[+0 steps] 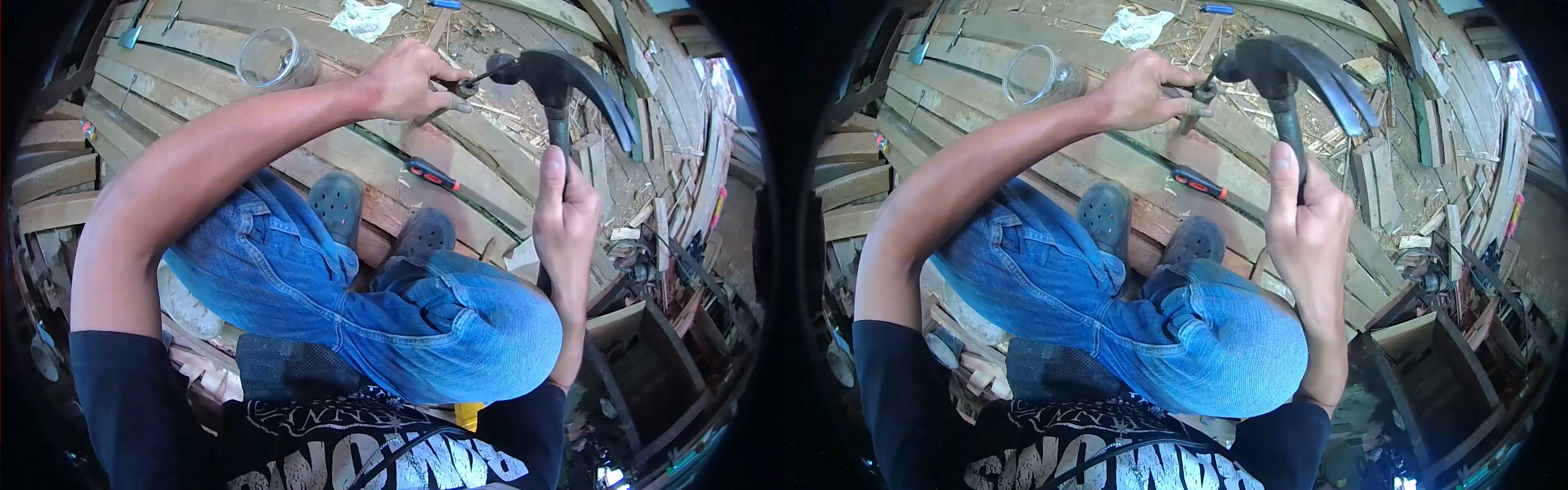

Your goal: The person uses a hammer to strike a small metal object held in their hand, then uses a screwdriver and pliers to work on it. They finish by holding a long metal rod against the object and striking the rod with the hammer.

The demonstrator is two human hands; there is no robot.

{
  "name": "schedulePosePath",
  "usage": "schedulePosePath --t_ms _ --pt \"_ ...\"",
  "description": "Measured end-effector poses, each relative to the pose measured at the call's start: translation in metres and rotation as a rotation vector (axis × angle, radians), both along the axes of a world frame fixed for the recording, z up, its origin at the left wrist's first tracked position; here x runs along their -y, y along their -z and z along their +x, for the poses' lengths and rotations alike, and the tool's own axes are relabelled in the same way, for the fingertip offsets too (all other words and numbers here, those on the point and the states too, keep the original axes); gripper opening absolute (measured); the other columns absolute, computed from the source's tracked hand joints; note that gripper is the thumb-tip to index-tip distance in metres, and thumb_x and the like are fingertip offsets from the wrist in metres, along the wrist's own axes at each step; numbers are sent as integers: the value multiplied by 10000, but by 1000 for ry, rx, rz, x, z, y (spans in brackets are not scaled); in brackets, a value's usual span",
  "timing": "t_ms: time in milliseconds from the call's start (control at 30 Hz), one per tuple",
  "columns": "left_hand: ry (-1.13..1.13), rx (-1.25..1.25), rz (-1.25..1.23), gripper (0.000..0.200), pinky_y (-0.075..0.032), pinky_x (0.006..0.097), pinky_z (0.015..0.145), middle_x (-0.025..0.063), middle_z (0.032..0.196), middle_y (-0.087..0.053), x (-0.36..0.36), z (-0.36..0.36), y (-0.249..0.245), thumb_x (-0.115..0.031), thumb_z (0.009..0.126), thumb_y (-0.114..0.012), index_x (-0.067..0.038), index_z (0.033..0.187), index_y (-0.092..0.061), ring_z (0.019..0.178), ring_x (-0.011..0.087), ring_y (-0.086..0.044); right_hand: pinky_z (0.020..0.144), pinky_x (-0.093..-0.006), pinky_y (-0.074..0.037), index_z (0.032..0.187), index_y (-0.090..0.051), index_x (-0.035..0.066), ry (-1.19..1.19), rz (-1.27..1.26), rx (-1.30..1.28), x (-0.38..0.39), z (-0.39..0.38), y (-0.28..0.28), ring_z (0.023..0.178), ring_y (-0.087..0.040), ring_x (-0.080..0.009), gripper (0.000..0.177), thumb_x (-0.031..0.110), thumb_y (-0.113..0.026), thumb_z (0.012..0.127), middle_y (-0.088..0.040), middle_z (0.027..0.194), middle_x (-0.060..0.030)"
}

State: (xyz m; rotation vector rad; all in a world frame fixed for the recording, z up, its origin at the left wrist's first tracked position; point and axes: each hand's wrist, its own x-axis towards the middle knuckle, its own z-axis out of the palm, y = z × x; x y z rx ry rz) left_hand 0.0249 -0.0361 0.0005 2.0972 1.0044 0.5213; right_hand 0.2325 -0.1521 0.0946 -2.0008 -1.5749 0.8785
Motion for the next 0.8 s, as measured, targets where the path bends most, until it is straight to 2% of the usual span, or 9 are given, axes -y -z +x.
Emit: schedulePosePath --t_ms 100,200,300,367,433,500,567,633,800 --pt "35 -36 32 364 -546 321 758 166 961 -693 -4 3 -4 -279 746 -781 -13 984 -709 816 251 -705 495 -348 -377 779 -598 -29 -42 -112 142 -6 1 -9 519 -436 -127 415 339 -543 964 -486 530 -88" --pt "23 -13 38 338 -547 319 749 154 968 -695 -1 0 1 -274 749 -779 -21 965 -716 809 244 -706 479 -324 -351 753 -585 -27 18 -5 -7 -5 6 -8 524 -414 -114 452 369 -535 965 -465 516 -64" --pt "16 46 121 311 -545 318 714 143 950 -702 -2 1 -2 -261 755 -776 -35 960 -721 761 226 -707 488 -339 -368 734 -560 -30 20 -9 1 -6 3 -4 514 -402 -122 467 375 -531 966 -461 510 -71" --pt "35 -96 -37 407 -530 353 795 177 900 -688 -3 2 -10 -353 751 -762 -62 1030 -710 832 304 -680 485 -343 -369 729 -550 -31 -61 -49 115 -7 1 -2 509 -392 -122 468 370 -528 969 -461 510 -66" --pt "34 -54 -30 408 -529 355 793 178 895 -689 -6 2 -6 -352 752 -761 -57 1029 -709 829 303 -681 482 -344 -366 743 -557 -32 -70 -42 108 -7 3 -2 493 -390 -138 451 356 -524 972 -456 506 -95" --pt "29 -19 -46 409 -529 356 791 179 891 -689 -4 0 -1 -352 753 -761 -52 1027 -708 827 302 -682 472 -355 -356 742 -565 -25 27 8 -64 -4 2 -2 471 -372 -166 436 342 -525 972 -426 500 -133" --pt "7 52 80 286 -523 310 637 167 784 -688 -2 0 2 -271 766 -773 -52 945 -725 631 200 -678 470 -357 -351 759 -580 -24 34 15 -59 -2 1 0 471 -361 -163 423 338 -530 970 -425 497 -130" --pt "14 -7 34 310 -527 314 645 165 796 -693 -2 0 -2 -258 768 -771 -54 995 -719 654 206 -689 471 -351 -352 770 -590 -27 -56 -71 88 -5 -2 0 491 -369 -132 426 346 -536 968 -447 497 -86" --pt "28 33 45 369 -535 310 703 178 860 -693 -3 0 0 -249 764 -768 -61 1073 -696 724 223 -707 493 -335 -377 806 -605 -31 -16 17 -3 -2 3 1 514 -396 -125 428 358 -533 968 -468 529 -81"
